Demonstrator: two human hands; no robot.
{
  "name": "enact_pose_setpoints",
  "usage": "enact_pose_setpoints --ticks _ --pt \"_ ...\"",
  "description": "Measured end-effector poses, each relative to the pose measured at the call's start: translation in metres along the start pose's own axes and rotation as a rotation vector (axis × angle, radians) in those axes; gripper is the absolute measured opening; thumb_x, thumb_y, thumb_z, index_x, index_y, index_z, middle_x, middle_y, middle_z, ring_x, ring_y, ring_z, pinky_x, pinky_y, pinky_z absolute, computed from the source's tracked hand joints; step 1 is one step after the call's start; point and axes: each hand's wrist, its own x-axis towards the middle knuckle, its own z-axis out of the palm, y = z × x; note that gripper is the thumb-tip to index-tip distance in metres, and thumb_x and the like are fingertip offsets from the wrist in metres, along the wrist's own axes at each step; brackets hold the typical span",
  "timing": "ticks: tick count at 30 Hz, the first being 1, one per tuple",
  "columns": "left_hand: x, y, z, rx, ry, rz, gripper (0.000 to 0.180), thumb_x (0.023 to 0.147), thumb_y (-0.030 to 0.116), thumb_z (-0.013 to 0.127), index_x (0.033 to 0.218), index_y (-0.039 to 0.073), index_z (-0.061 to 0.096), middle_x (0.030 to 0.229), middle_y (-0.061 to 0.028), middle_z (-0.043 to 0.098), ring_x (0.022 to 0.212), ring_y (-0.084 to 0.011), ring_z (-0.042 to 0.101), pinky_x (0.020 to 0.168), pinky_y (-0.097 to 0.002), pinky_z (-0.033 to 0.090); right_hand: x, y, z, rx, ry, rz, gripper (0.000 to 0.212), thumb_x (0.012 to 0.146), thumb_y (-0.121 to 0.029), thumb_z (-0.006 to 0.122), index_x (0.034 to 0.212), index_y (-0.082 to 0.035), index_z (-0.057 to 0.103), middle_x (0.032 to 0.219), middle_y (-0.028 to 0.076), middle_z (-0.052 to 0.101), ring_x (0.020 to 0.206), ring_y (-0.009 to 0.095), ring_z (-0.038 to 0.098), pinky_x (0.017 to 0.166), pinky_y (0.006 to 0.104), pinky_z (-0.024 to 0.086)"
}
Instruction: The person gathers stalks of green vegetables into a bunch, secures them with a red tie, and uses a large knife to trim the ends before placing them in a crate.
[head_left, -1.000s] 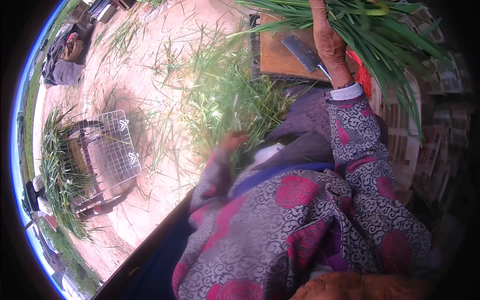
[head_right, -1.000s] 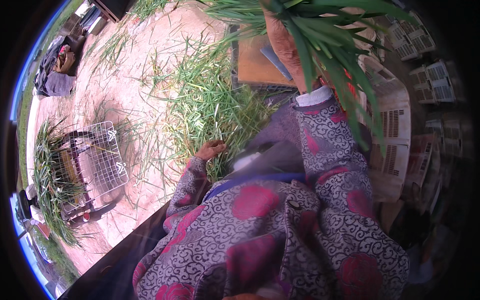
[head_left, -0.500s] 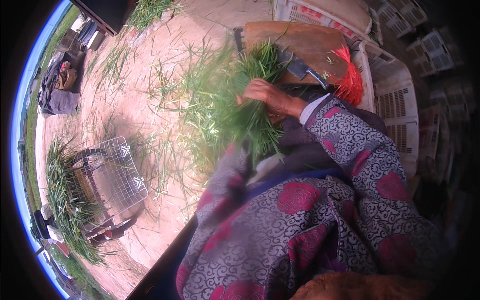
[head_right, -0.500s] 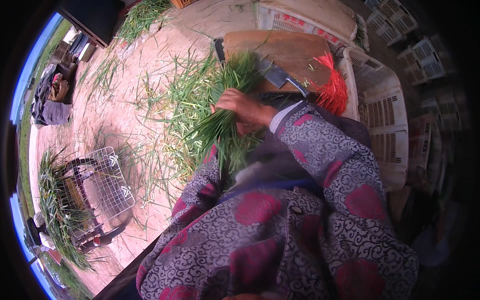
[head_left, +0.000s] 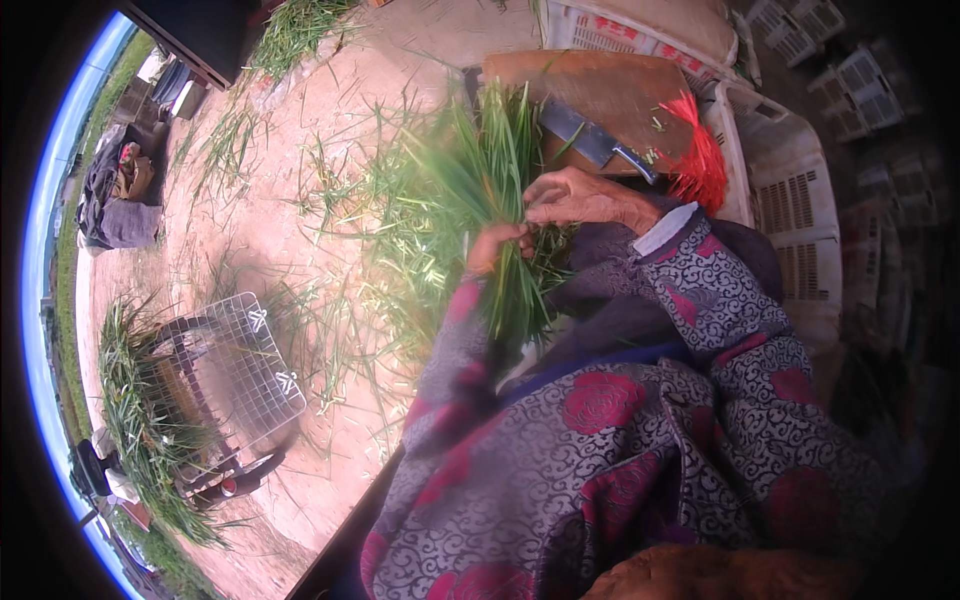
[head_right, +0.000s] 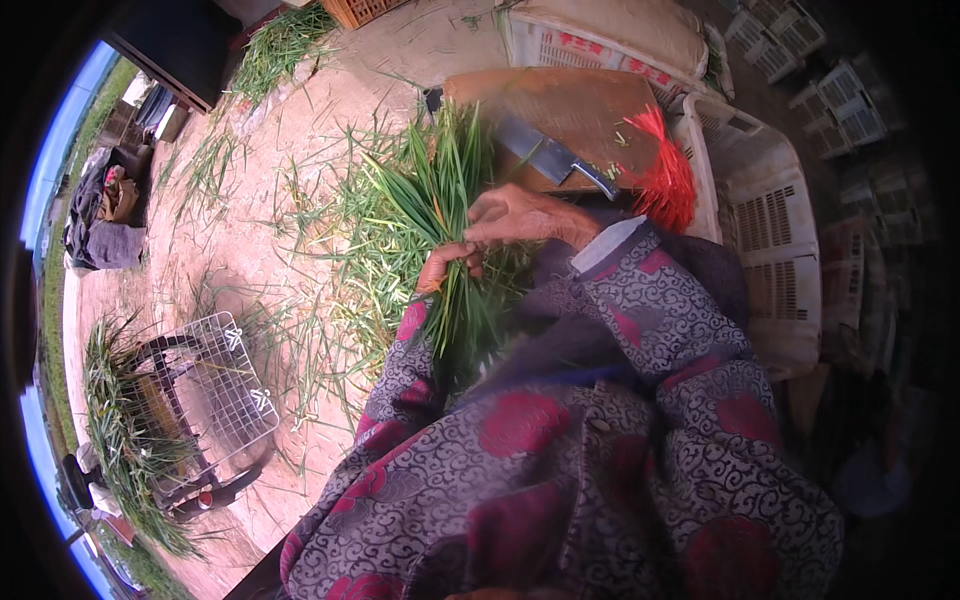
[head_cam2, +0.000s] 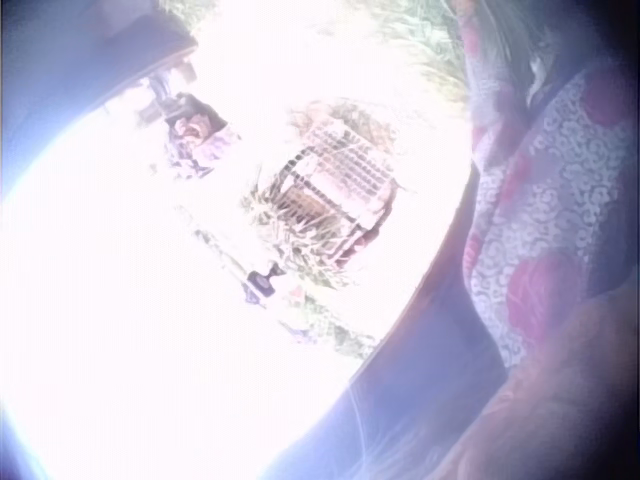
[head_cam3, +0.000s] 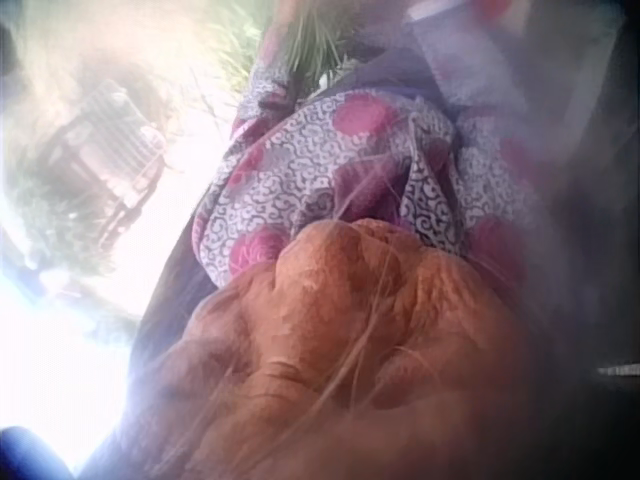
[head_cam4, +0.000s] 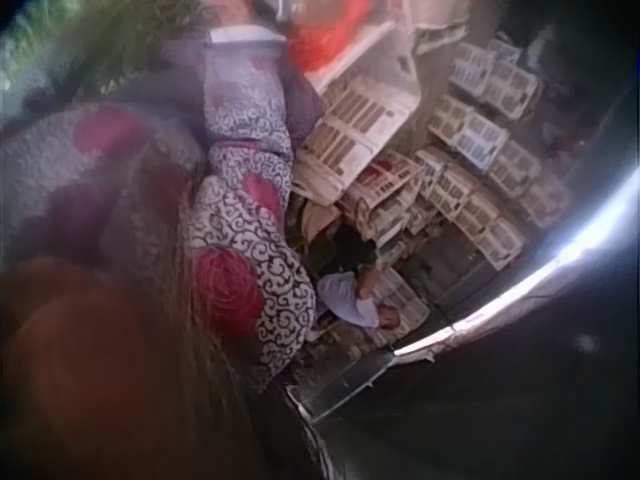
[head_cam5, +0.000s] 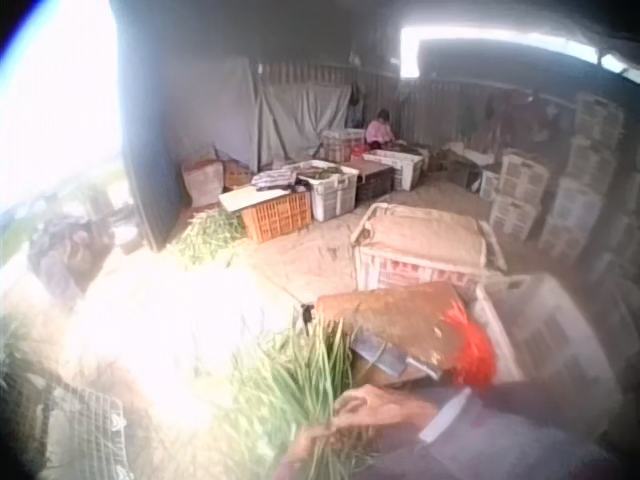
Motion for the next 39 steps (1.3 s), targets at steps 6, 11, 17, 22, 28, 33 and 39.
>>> enact_pose_setpoints --ticks 6,11,17,22,28,33,39 --pt "-0.070 -0.003 0.013 0.614 0.212 0.117 0.021 0.080 -0.001 0.072 0.099 -0.003 0.065 0.079 -0.0098 0.067 0.063 -0.0191 0.062 0.057 -0.0306 0.049 0.022 0.025 -0.010 0.644 0.060 -0.088 0.076 0.090 -0.051 0.073 0.145 -0.005 0.046 0.143 0.022 0.053 0.135 0.027 0.048 0.100 0.0493 0.050" --pt "-0.117 -0.023 0.011 0.659 0.190 0.095 0.037 0.078 -0.006 0.071 0.113 -0.005 0.062 0.080 -0.0111 0.069 0.064 -0.0187 0.065 0.058 -0.0306 0.050 0.032 -0.003 -0.049 0.908 0.196 -0.319 0.048 0.095 -0.041 0.071 0.128 -0.009 0.059 0.117 0.006 0.070 0.103 0.023 0.068 0.089 0.0409 0.056" --pt "-0.132 -0.042 -0.012 0.747 0.205 0.154 0.035 0.076 -0.003 0.075 0.110 -0.006 0.067 0.080 -0.0110 0.070 0.062 -0.0176 0.065 0.057 -0.0286 0.052 0.048 0.007 -0.061 -0.563 1.005 -0.399 0.028 0.094 -0.027 0.069 0.110 -0.005 0.064 0.092 0.018 0.073 0.088 0.036 0.071 0.071 0.0420 0.055" --pt "-0.118 -0.055 -0.006 0.692 0.300 0.147 0.025 0.075 0.003 0.076 0.098 -0.005 0.070 0.079 -0.0102 0.072 0.063 -0.0170 0.067 0.055 -0.0289 0.052 0.025 0.052 -0.166 -0.645 1.283 -0.324 0.026 0.093 -0.019 0.054 0.114 -0.005 0.057 0.087 0.028 0.067 0.085 0.049 0.065 0.071 0.0542 0.052" --pt "-0.114 -0.061 -0.006 0.566 0.304 0.210 0.025 0.075 -0.003 0.072 0.099 -0.006 0.069 0.080 -0.0126 0.071 0.062 -0.0196 0.067 0.056 -0.0306 0.052 -0.028 -0.005 -0.161 -0.228 1.186 -0.409 0.039 0.095 -0.030 0.063 0.119 0.000 0.063 0.089 0.019 0.072 0.084 0.032 0.071 0.077 0.0437 0.055" --pt "-0.110 -0.060 0.001 0.538 0.341 0.215 0.027 0.074 -0.005 0.072 0.100 -0.006 0.069 0.080 -0.0127 0.071 0.062 -0.0193 0.066 0.057 -0.0306 0.053 -0.012 -0.025 -0.056 -0.624 0.866 -0.585 0.043 0.090 -0.035 0.072 0.116 -0.001 0.067 0.099 0.019 0.072 0.094 0.030 0.070 0.085 0.0423 0.052" --pt "-0.112 -0.051 0.005 0.864 0.347 0.231 0.022 0.073 -0.001 0.079 0.093 -0.005 0.071 0.077 -0.0099 0.071 0.062 -0.0177 0.066 0.058 -0.0301 0.053 -0.001 -0.029 -0.063 -1.009 0.535 -0.179 0.040 0.084 -0.033 0.076 0.112 -0.004 0.069 0.108 0.022 0.069 0.102 0.041 0.065 0.087 0.0479 0.051"
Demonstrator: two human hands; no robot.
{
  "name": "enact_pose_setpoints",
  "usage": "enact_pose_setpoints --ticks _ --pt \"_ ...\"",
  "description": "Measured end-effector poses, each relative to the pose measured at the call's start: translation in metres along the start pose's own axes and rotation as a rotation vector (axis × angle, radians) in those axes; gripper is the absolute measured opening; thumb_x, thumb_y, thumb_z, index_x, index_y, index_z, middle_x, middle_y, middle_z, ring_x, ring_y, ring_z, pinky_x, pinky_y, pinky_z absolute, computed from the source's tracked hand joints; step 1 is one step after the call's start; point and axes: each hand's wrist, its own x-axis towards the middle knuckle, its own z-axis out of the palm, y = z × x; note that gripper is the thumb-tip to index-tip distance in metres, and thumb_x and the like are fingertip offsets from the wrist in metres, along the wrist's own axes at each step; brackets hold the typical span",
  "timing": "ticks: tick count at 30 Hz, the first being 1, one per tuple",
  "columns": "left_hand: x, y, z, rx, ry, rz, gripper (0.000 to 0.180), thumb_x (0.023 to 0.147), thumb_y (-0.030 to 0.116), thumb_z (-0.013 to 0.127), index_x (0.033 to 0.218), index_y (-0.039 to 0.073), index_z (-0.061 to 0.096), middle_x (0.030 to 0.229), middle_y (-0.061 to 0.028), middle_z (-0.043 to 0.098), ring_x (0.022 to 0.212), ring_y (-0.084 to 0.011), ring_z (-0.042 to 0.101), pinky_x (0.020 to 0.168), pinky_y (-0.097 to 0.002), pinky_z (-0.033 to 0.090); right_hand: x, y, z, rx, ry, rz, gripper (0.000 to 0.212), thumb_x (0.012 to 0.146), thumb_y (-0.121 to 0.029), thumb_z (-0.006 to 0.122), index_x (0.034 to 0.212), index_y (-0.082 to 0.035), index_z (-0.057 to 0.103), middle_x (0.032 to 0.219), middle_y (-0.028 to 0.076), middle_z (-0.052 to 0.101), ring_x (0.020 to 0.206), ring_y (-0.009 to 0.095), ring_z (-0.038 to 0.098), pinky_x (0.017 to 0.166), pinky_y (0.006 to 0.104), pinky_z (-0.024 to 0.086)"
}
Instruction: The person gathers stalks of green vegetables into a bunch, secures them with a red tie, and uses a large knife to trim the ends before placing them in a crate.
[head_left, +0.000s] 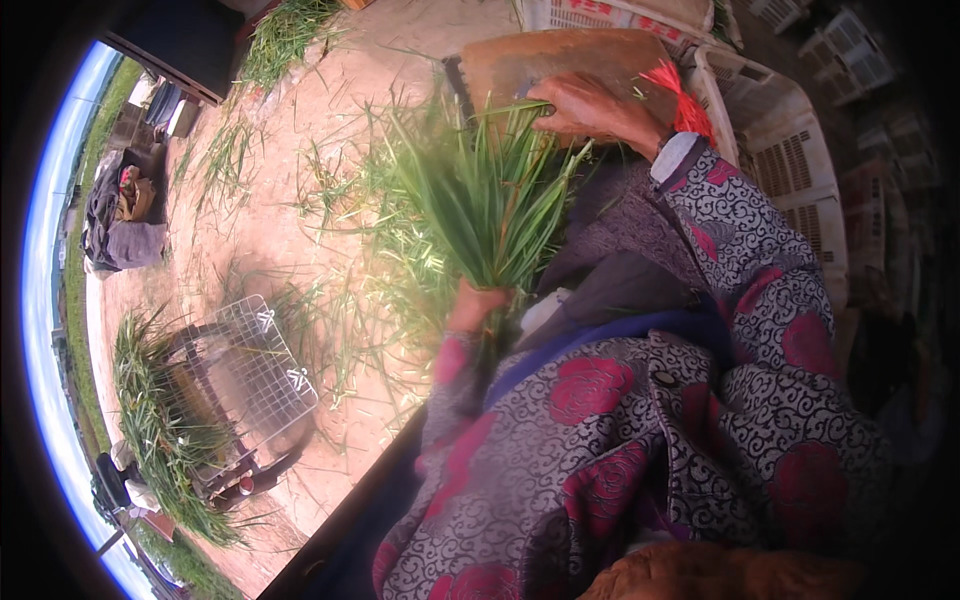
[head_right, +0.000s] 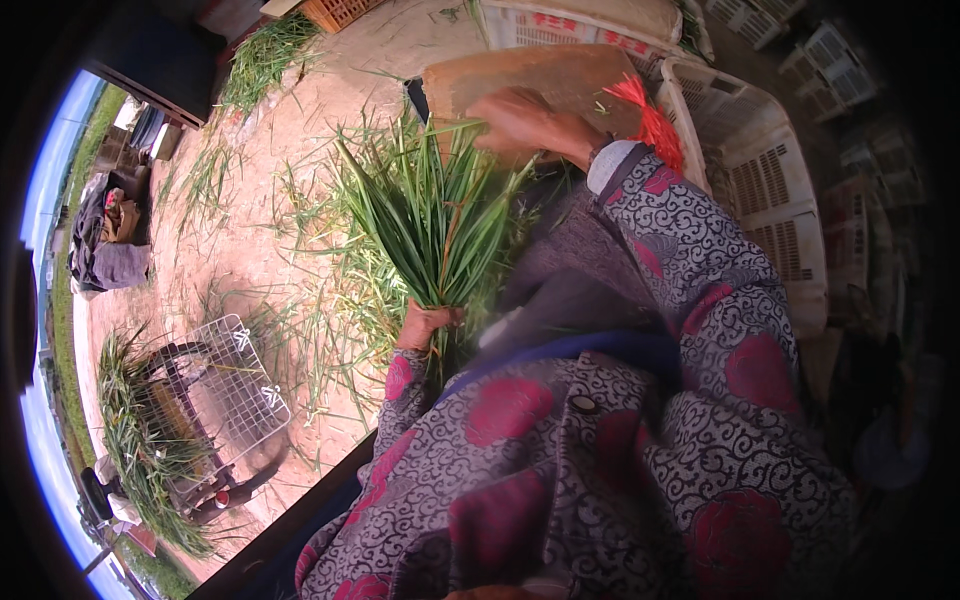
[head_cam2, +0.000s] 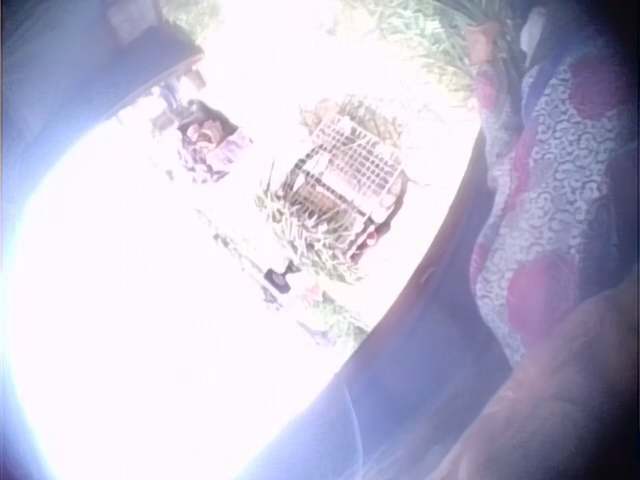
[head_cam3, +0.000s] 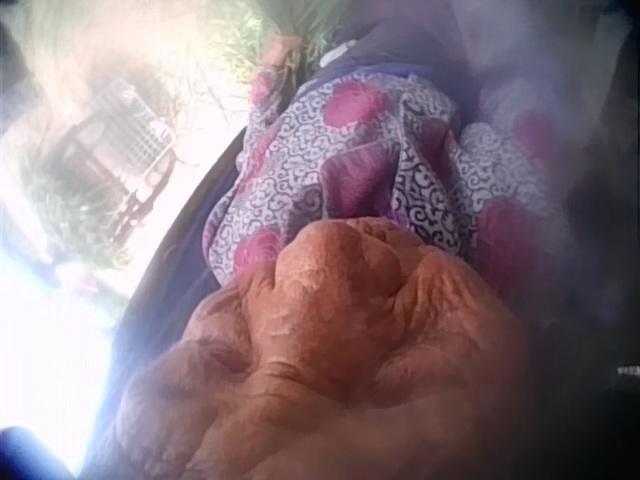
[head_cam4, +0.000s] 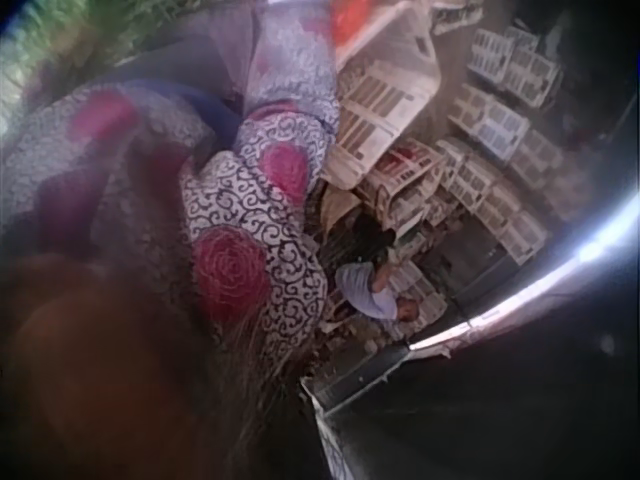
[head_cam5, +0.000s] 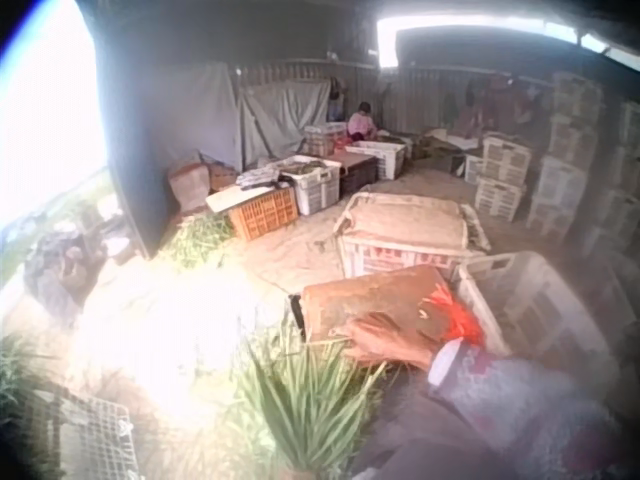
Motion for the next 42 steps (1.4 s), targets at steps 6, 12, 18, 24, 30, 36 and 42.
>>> enact_pose_setpoints --ticks 6,12,18,24,30,36,42 --pt "-0.007 -0.004 -0.003 -0.207 -0.053 -0.092 0.019 0.072 0.000 0.081 0.089 -0.003 0.073 0.079 -0.0104 0.073 0.065 -0.0178 0.068 0.061 -0.0301 0.055 0.002 0.019 0.015 -0.001 -0.075 -0.230 0.035 0.087 -0.026 0.072 0.116 -0.006 0.065 0.106 0.020 0.065 0.095 0.041 0.064 0.080 0.0489 0.051" --pt "-0.019 0.014 0.008 -0.323 0.066 -0.122 0.022 0.074 -0.001 0.080 0.094 -0.003 0.070 0.077 -0.0094 0.071 0.063 -0.0183 0.066 0.060 -0.0314 0.054 0.020 0.052 0.023 -0.097 0.443 -0.092 0.028 0.087 -0.016 0.069 0.110 -0.003 0.061 0.096 0.022 0.067 0.080 0.042 0.065 0.067 0.0480 0.052" --pt "0.001 -0.010 0.008 -0.401 0.051 -0.092 0.016 0.075 -0.005 0.072 0.091 -0.003 0.068 0.075 -0.0095 0.070 0.062 -0.0191 0.066 0.058 -0.0324 0.052 -0.007 0.090 -0.024 1.076 0.566 0.233 0.020 0.093 -0.021 0.069 0.105 -0.006 0.062 0.088 0.010 0.071 0.059 0.012 0.055 0.053 0.0313 0.045" --pt "0.003 -0.002 0.008 -0.361 0.118 -0.047 0.015 0.075 -0.002 0.072 0.090 -0.005 0.068 0.074 -0.0112 0.069 0.059 -0.0194 0.065 0.056 -0.0307 0.052 -0.002 -0.019 0.026 1.087 0.093 0.293 0.031 0.092 -0.021 0.075 0.116 -0.006 0.062 0.074 -0.003 0.058 0.050 0.003 0.038 0.043 0.0241 0.027" --pt "-0.003 0.009 0.010 -0.366 0.113 -0.043 0.015 0.076 0.000 0.072 0.089 -0.005 0.068 0.074 -0.0114 0.069 0.060 -0.0192 0.065 0.058 -0.0311 0.052 0.009 -0.018 0.039 1.105 -0.084 0.391 0.025 0.088 -0.022 0.077 0.106 -0.006 0.067 0.079 -0.002 0.064 0.051 0.004 0.039 0.043 0.0257 0.029" --pt "0.001 0.001 0.013 -0.349 0.095 -0.048 0.016 0.076 0.002 0.074 0.090 -0.003 0.068 0.074 -0.0098 0.069 0.061 -0.0186 0.064 0.058 -0.0305 0.051 0.012 -0.014 0.063 0.947 0.176 0.292 0.033 0.086 -0.022 0.078 0.110 -0.005 0.066 0.081 0.002 0.067 0.054 0.009 0.053 0.043 0.0250 0.035" --pt "-0.003 0.002 0.017 -0.282 0.115 -0.052 0.017 0.076 0.004 0.077 0.090 -0.003 0.070 0.074 -0.0098 0.070 0.062 -0.0182 0.065 0.059 -0.0296 0.051 0.015 -0.011 0.065 0.900 0.104 0.391 0.047 0.085 -0.024 0.079 0.122 -0.004 0.060 0.079 0.005 0.066 0.055 0.009 0.055 0.042 0.0250 0.035"
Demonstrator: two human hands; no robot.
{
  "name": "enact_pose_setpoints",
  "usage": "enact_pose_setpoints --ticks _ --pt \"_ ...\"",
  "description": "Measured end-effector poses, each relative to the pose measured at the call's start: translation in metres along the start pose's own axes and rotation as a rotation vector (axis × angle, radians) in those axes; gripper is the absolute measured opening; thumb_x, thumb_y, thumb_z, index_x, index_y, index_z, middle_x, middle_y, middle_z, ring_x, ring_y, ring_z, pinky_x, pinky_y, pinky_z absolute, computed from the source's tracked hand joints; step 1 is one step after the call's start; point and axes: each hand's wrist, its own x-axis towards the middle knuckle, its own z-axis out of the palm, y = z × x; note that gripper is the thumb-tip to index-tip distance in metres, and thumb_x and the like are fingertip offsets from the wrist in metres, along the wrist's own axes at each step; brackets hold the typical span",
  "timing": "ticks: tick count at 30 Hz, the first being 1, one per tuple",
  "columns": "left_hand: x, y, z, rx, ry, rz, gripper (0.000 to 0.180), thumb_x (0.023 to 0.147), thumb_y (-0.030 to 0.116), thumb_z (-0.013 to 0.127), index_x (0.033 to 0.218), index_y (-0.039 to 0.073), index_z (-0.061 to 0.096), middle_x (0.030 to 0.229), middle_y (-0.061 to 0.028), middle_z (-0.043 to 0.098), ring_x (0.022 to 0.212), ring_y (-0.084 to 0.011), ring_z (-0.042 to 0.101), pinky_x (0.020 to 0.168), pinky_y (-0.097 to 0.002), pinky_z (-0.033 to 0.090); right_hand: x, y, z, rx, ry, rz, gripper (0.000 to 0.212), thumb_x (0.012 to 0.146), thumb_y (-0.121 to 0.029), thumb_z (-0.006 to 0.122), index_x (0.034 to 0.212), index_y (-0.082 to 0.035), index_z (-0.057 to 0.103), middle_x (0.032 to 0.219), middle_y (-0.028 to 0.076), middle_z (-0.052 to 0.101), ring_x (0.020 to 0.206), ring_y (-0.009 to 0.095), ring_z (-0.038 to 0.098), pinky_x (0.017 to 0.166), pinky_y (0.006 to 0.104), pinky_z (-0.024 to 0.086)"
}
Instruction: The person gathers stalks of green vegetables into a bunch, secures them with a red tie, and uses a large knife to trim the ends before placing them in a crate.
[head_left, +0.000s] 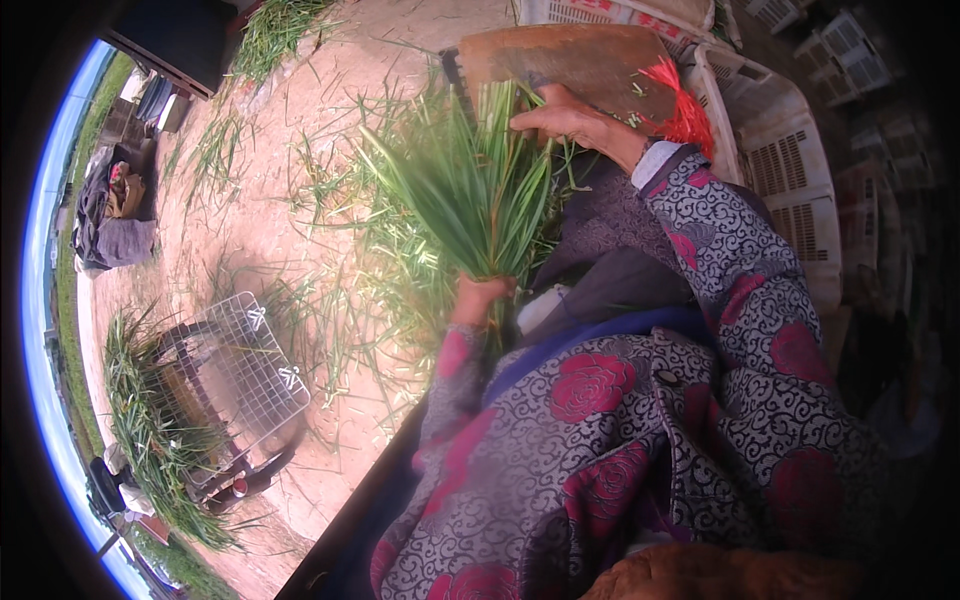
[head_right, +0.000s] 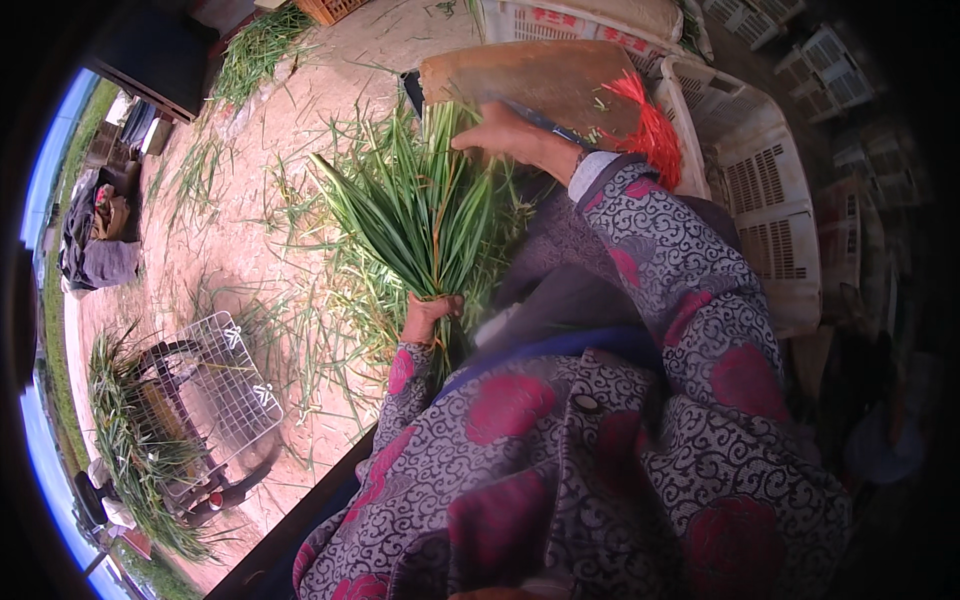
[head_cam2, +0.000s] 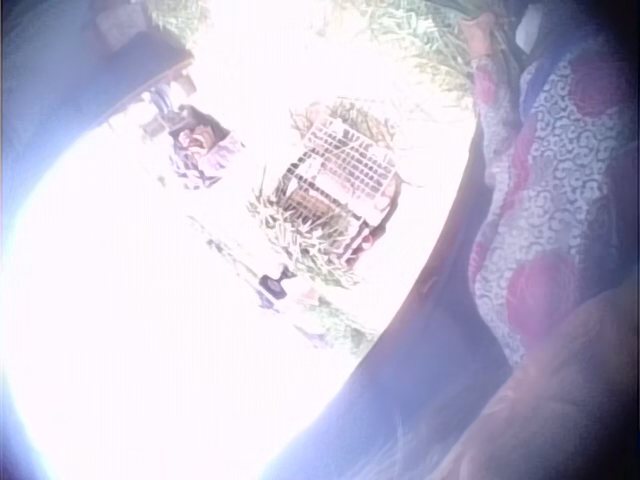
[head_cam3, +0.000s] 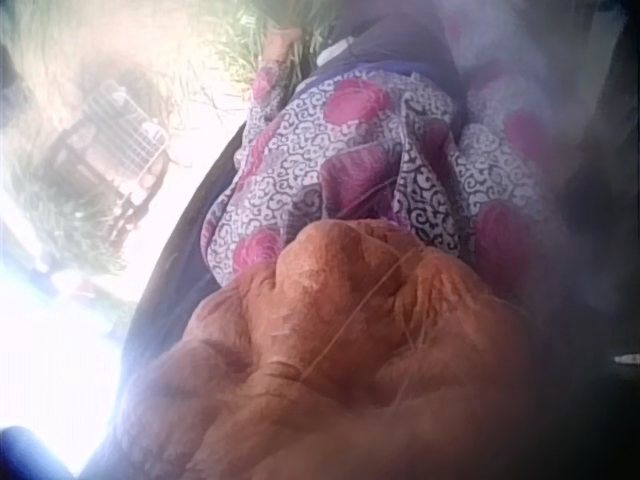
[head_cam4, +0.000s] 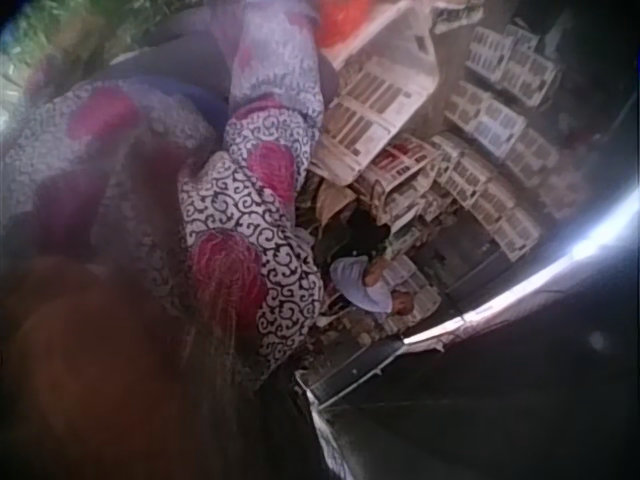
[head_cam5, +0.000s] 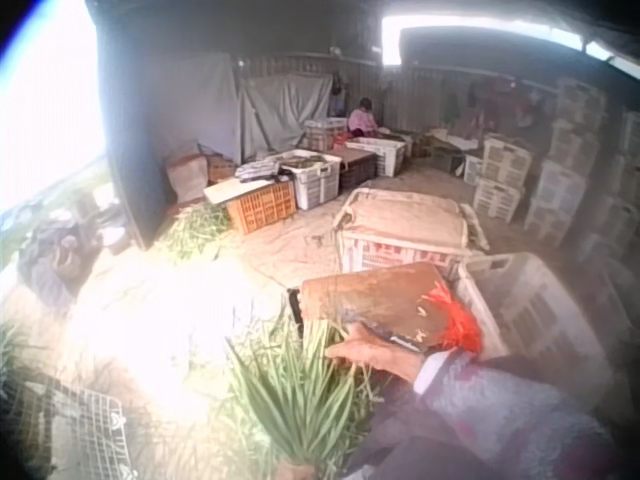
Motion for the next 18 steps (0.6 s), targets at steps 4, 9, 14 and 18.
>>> enact_pose_setpoints --ticks 4,9,14,18 --pt "0.001 -0.005 0.001 -0.019 -0.004 -0.011 0.019 0.076 0.007 0.077 0.091 -0.004 0.070 0.073 -0.0102 0.070 0.063 -0.0186 0.066 0.059 -0.0304 0.051 -0.006 -0.005 -0.003 0.070 -0.046 0.026 0.046 0.085 -0.024 0.080 0.121 -0.004 0.059 0.077 0.005 0.065 0.055 0.008 0.054 0.042 0.0245 0.033" --pt "-0.001 -0.008 0.000 -0.037 -0.028 -0.031 0.017 0.077 0.010 0.076 0.086 -0.004 0.072 0.074 -0.0107 0.071 0.063 -0.0201 0.066 0.061 -0.0315 0.052 -0.011 -0.005 -0.005 0.207 -0.127 0.099 0.045 0.082 -0.020 0.080 0.115 0.005 0.060 0.079 0.010 0.066 0.055 0.014 0.053 0.045 0.0296 0.038" --pt "-0.001 -0.002 0.006 0.010 -0.048 -0.053 0.017 0.080 0.013 0.075 0.082 -0.003 0.072 0.074 -0.0115 0.070 0.065 -0.0211 0.066 0.066 -0.0325 0.052 -0.012 0.009 -0.019 0.373 -0.250 0.206 0.029 0.085 -0.020 0.076 0.104 0.000 0.066 0.077 0.007 0.066 0.052 0.011 0.049 0.044 0.0276 0.033" --pt "0.000 -0.004 -0.004 -0.073 -0.041 -0.130 0.018 0.081 0.014 0.076 0.085 -0.003 0.071 0.074 -0.0111 0.070 0.068 -0.0219 0.067 0.067 -0.0333 0.053 -0.027 -0.009 -0.006 0.275 -0.052 0.041 0.021 0.087 -0.021 0.072 0.097 -0.003 0.067 0.075 0.003 0.063 0.052 0.009 0.045 0.044 0.0269 0.031"
